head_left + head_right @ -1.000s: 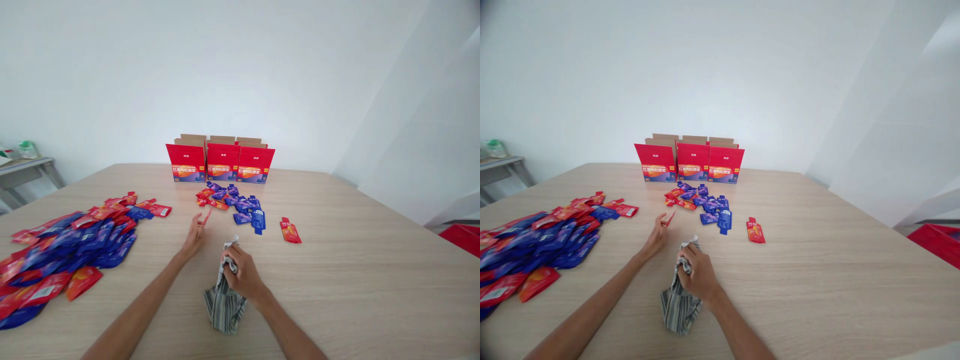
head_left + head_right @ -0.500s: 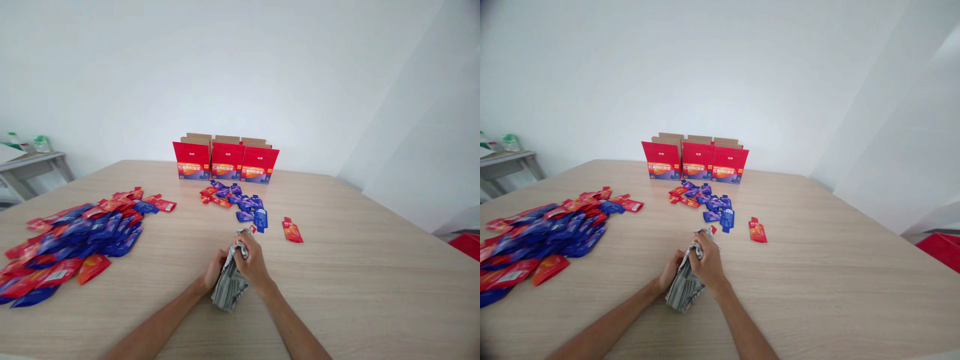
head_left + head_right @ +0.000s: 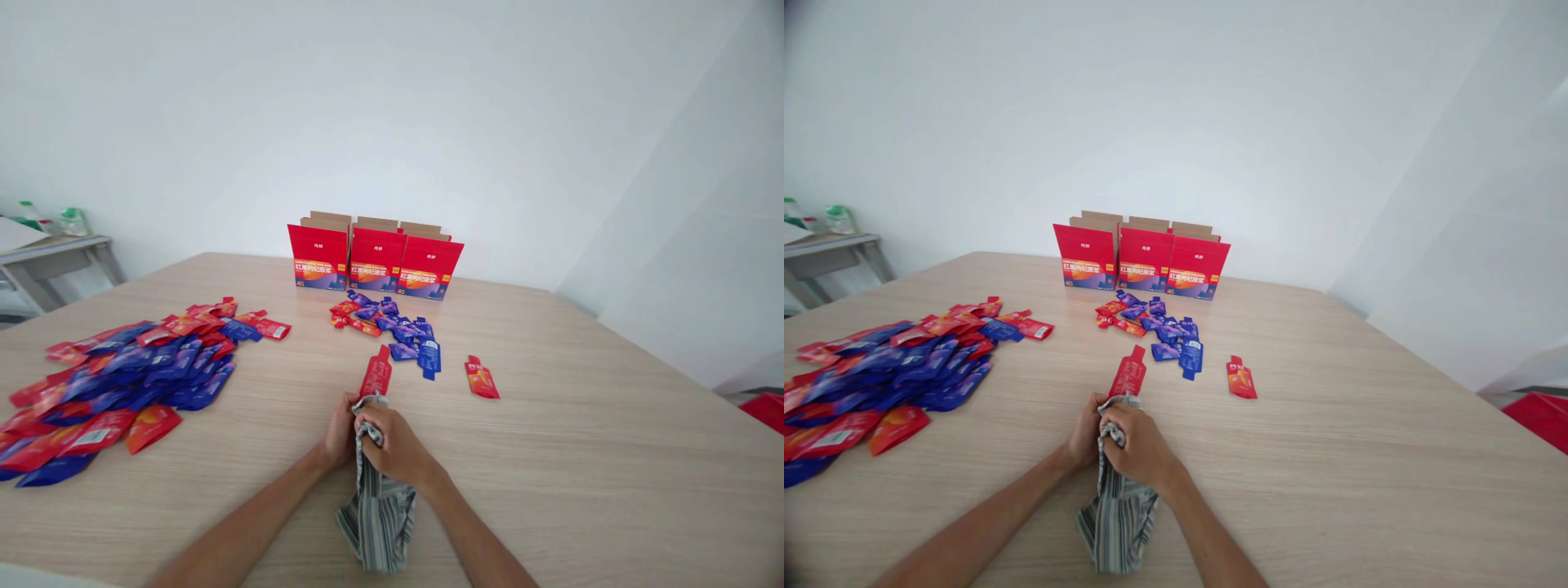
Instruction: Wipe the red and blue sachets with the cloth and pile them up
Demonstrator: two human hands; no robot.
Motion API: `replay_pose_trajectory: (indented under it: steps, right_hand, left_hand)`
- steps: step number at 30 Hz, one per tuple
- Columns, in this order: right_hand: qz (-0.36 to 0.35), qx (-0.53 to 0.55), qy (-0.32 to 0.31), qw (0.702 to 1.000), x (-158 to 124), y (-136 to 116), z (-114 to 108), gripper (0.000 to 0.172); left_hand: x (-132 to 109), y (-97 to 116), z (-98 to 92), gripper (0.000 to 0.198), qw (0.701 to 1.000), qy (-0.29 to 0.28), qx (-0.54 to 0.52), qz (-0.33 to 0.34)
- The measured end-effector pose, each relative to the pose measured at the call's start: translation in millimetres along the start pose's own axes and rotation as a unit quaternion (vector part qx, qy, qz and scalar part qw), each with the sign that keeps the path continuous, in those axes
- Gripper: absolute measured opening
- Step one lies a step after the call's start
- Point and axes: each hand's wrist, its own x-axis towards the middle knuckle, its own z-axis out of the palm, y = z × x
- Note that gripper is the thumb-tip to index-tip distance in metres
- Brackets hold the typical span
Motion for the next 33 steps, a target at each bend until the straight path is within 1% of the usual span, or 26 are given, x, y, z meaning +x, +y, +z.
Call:
replay_pose_trajectory:
  steps: [1, 3, 6, 8, 9, 10, 11, 13, 15, 16, 17, 19, 20, 22, 24, 28, 30, 33]
  right_hand:
    - [0.002, 0.001, 0.026, 1.0, 0.2, 0.0, -0.7, 0.015]
    - [0.012, 0.007, 0.1, 0.995, 1.2, 0.7, -6.0, 0.012]
    - [0.039, 0.012, 0.214, 0.976, 2.8, 3.6, -18.1, 0.01]
    - [0.055, 0.014, 0.258, 0.964, 3.2, 5.6, -24.1, 0.01]
    - [0.059, 0.018, 0.262, 0.963, 3.2, 6.2, -25.4, 0.01]
    - [0.06, 0.022, 0.252, 0.966, 3.0, 6.4, -25.5, 0.01]
    - [0.059, 0.028, 0.227, 0.972, 2.8, 6.1, -24.3, 0.01]
    - [0.046, 0.039, 0.152, 0.987, 2.0, 4.2, -19.0, 0.01]
    - [0.027, 0.045, 0.067, 0.996, 1.0, 1.3, -12.1, 0.012]
    - [0.017, 0.046, 0.032, 0.998, 0.5, 0.0, -9.1, 0.014]
    - [0.008, 0.046, 0.005, 0.999, 0.1, -1.1, -6.9, 0.015]
    - [-0.001, 0.046, -0.019, 0.999, -0.3, -2.4, -5.4, 0.017]
    - [-0.003, 0.046, -0.015, 0.999, -0.2, -2.6, -6.3, 0.017]
    - [-0.009, 0.05, 0.017, 0.999, 0.2, -2.8, -10.6, 0.015]
    - [-0.016, 0.059, 0.064, 0.996, 0.4, -3.0, -16.6, 0.013]
    - [-0.037, 0.092, 0.153, 0.983, -1.3, -4.4, -26.0, 0.009]
    - [-0.054, 0.099, 0.193, 0.975, -3.1, -5.3, -27.8, 0.01]
    - [-0.077, 0.091, 0.219, 0.968, -5.7, -7.4, -27.4, 0.011]
  left_hand:
    - [-0.6, 0.0, 0.8, 0.015, 1.0, -0.009, 0.005, -0.011]
    - [-3.1, -2.2, 3.9, 0.014, 0.998, -0.048, 0.016, -0.04]
    - [-8.4, -7.5, 10.3, 0.02, 0.99, -0.118, 0.018, -0.076]
    - [-11.3, -10.1, 13.4, 0.024, 0.986, -0.144, 0.008, -0.083]
    - [-12.1, -10.7, 14.2, 0.024, 0.985, -0.146, 0.002, -0.087]
    - [-12.3, -10.9, 14.3, 0.024, 0.985, -0.142, -0.005, -0.095]
    - [-11.8, -10.5, 13.8, 0.023, 0.986, -0.13, -0.013, -0.1]
    - [-8.8, -8.1, 11.2, 0.018, 0.991, -0.093, -0.032, -0.09]
    - [-4.1, -3.8, 7.6, 0.013, 0.996, -0.06, -0.051, -0.052]
    - [-1.6, -1.1, 6.0, 0.012, 0.996, -0.054, -0.058, -0.033]
    - [0.7, 1.6, 4.7, 0.012, 0.996, -0.059, -0.064, -0.02]
    - [3.9, 6.2, 3.3, 0.014, 0.993, -0.097, -0.07, -0.023]
    - [4.7, 7.7, 3.2, 0.02, 0.99, -0.121, -0.072, -0.031]
    - [4.9, 8.5, 3.4, 0.035, 0.984, -0.159, -0.073, -0.041]
    - [4.5, 7.3, 2.8, 0.049, 0.983, -0.166, -0.065, -0.03]
    - [6.5, 5.3, -1.3, 0.072, 0.992, -0.125, -0.034, 0.004]
    - [9.1, 6.0, -2.8, 0.08, 0.994, -0.103, -0.03, 0.017]
    - [12.3, 8.4, -2.6, 0.079, 0.995, -0.088, -0.028, 0.041]
